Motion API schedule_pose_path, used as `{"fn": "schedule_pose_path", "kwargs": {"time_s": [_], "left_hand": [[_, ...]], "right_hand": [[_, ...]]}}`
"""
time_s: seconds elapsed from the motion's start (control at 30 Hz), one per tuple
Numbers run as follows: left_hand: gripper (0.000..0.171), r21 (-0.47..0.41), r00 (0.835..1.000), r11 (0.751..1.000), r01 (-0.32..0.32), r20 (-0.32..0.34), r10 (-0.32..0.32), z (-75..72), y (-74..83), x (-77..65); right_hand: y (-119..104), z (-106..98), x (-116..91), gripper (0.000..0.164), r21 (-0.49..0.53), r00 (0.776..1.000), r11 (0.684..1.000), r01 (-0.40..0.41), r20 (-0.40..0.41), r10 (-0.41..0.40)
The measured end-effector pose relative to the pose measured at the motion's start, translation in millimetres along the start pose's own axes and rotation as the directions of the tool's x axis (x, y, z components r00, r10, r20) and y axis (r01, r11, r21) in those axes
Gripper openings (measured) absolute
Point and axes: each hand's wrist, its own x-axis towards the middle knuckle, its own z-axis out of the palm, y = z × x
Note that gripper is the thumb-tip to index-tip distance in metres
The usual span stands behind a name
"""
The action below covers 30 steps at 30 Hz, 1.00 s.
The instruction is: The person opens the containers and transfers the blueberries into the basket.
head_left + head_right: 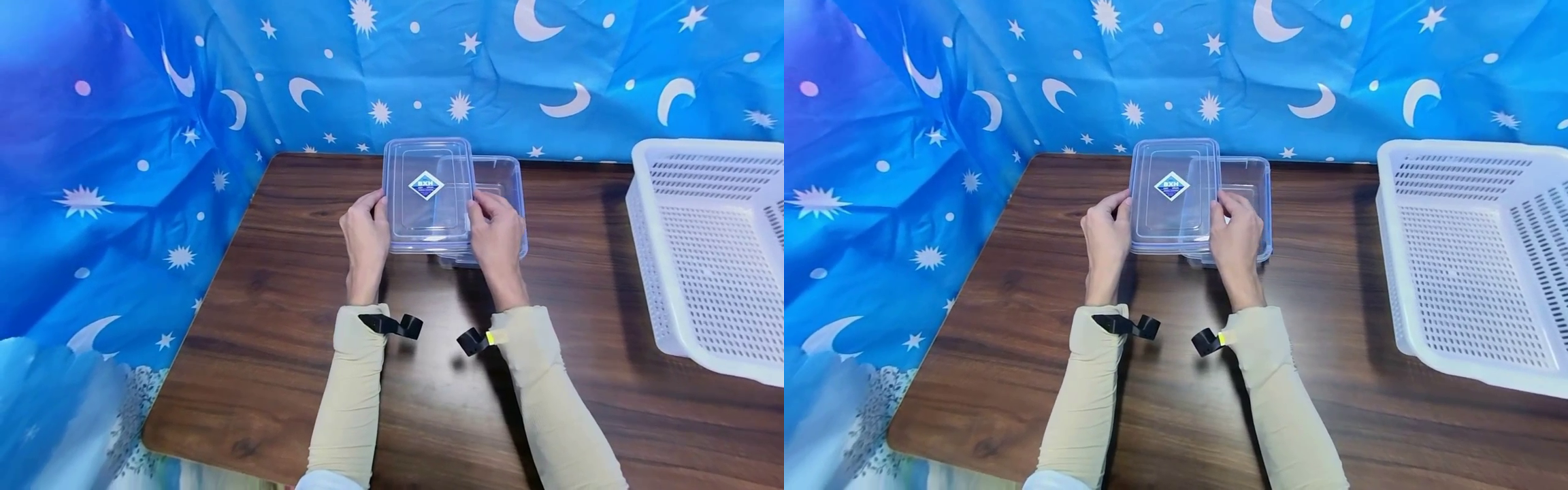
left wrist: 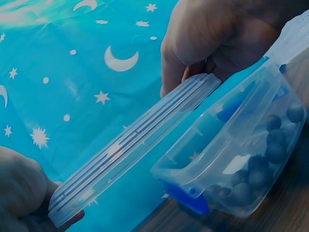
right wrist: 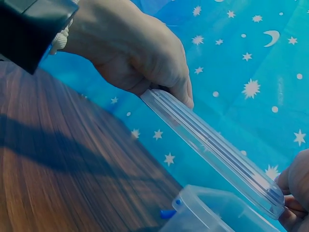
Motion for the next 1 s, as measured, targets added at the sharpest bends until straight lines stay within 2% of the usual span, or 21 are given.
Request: {"fn": "schedule_pose_path", "kwargs": {"time_s": [0.5, 1.0], "left_hand": [[0.023, 0.007, 0.998, 0.999, 0.046, -0.039, -0.046, -23.3, -20.8, 3.3], [0.022, 0.027, 0.995, 0.997, 0.066, -0.07, -0.064, -39.5, -33.2, 5.6]], "right_hand": [[-16.1, 27.2, -7.3, 0.028, 0.014, 0.999, 1.0, 0.01, 0.052, -0.01], [-26.5, 43.6, -12.3, 0.028, 0.035, 0.996, 0.999, 0.029, 0.088, -0.032]]}}
